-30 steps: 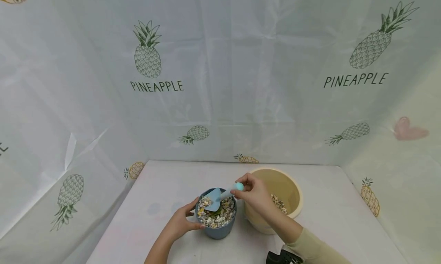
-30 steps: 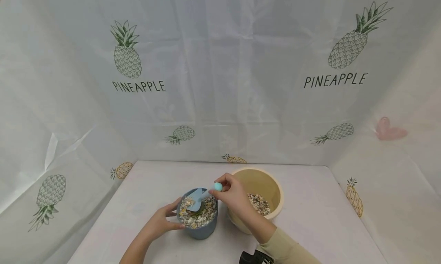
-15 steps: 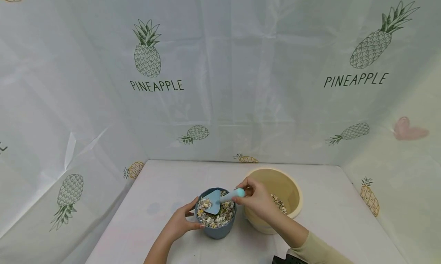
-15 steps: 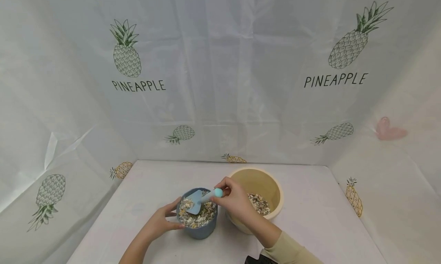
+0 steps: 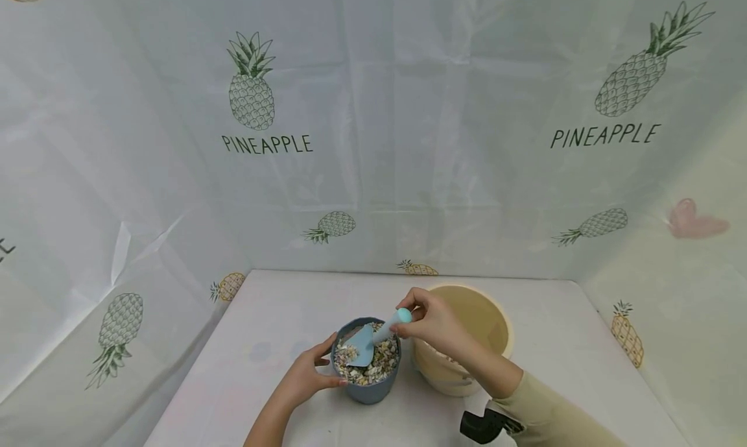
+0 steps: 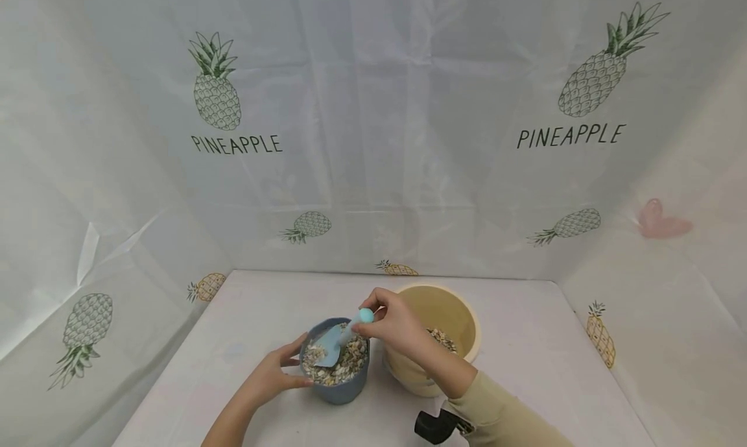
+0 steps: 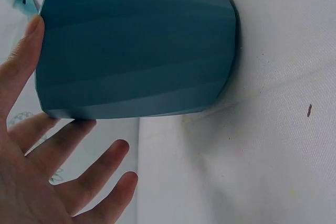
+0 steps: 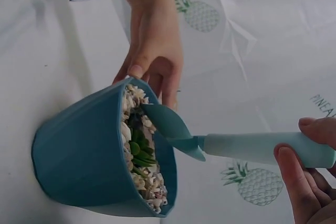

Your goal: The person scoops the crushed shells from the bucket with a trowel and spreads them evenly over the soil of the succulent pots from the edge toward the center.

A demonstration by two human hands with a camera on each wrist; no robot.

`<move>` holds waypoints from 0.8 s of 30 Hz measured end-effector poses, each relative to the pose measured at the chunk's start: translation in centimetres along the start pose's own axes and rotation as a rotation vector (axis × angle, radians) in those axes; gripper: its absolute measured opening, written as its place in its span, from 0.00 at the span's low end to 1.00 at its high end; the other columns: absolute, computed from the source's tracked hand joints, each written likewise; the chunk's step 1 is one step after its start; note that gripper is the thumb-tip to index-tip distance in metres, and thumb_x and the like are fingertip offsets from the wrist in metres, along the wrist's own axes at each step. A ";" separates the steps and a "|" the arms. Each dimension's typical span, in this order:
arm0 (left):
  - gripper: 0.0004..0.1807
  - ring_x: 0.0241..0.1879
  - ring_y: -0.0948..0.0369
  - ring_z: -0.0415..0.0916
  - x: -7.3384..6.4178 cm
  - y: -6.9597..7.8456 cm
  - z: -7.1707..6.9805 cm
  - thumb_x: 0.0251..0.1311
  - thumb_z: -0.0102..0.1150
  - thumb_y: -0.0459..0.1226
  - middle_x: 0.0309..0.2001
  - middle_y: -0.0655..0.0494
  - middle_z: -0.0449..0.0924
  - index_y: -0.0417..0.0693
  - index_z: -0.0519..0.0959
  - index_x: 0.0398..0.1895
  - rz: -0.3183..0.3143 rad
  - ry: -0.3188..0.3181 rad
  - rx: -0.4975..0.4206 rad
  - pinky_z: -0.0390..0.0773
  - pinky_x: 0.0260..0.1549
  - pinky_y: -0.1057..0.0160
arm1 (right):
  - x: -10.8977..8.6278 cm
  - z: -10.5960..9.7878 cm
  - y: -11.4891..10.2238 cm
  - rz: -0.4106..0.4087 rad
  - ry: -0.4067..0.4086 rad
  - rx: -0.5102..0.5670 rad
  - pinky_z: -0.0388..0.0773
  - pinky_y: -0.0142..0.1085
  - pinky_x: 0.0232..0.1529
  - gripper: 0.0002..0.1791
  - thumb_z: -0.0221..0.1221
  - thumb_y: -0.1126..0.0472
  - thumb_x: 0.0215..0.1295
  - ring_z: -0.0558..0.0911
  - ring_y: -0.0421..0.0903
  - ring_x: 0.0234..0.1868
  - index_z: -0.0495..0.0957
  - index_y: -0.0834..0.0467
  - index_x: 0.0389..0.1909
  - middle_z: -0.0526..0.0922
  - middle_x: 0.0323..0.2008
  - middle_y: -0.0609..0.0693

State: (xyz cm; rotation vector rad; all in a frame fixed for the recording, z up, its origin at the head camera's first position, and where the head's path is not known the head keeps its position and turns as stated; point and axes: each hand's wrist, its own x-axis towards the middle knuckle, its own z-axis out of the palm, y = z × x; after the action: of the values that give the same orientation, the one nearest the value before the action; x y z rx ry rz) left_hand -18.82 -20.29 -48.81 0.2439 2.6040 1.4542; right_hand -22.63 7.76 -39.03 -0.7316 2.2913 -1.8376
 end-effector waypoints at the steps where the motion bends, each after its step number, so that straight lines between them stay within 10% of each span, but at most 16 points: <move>1: 0.54 0.57 0.35 0.70 0.0 0.0 0.0 0.43 0.79 0.45 0.70 0.34 0.59 0.43 0.60 0.74 0.001 -0.001 -0.001 0.79 0.44 0.43 | 0.2 0.0 0.0 0.003 0.002 0.001 0.84 0.42 0.32 0.14 0.69 0.72 0.53 0.85 0.50 0.31 0.75 0.67 0.38 0.82 0.34 0.55; 24: 0.54 0.56 0.36 0.70 0.1 -0.1 0.1 0.42 0.79 0.45 0.69 0.35 0.61 0.44 0.61 0.74 -0.004 0.011 -0.002 0.79 0.44 0.44 | 1.8 -0.8 0.5 0.044 0.120 -0.040 0.84 0.38 0.31 0.13 0.69 0.73 0.53 0.85 0.49 0.31 0.76 0.66 0.37 0.79 0.36 0.56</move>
State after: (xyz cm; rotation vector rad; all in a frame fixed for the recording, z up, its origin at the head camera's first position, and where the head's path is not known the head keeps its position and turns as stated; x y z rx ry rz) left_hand -18.90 -20.24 -48.92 0.2309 2.6099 1.4601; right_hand -24.63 7.81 -38.91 -0.5861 2.4038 -1.8697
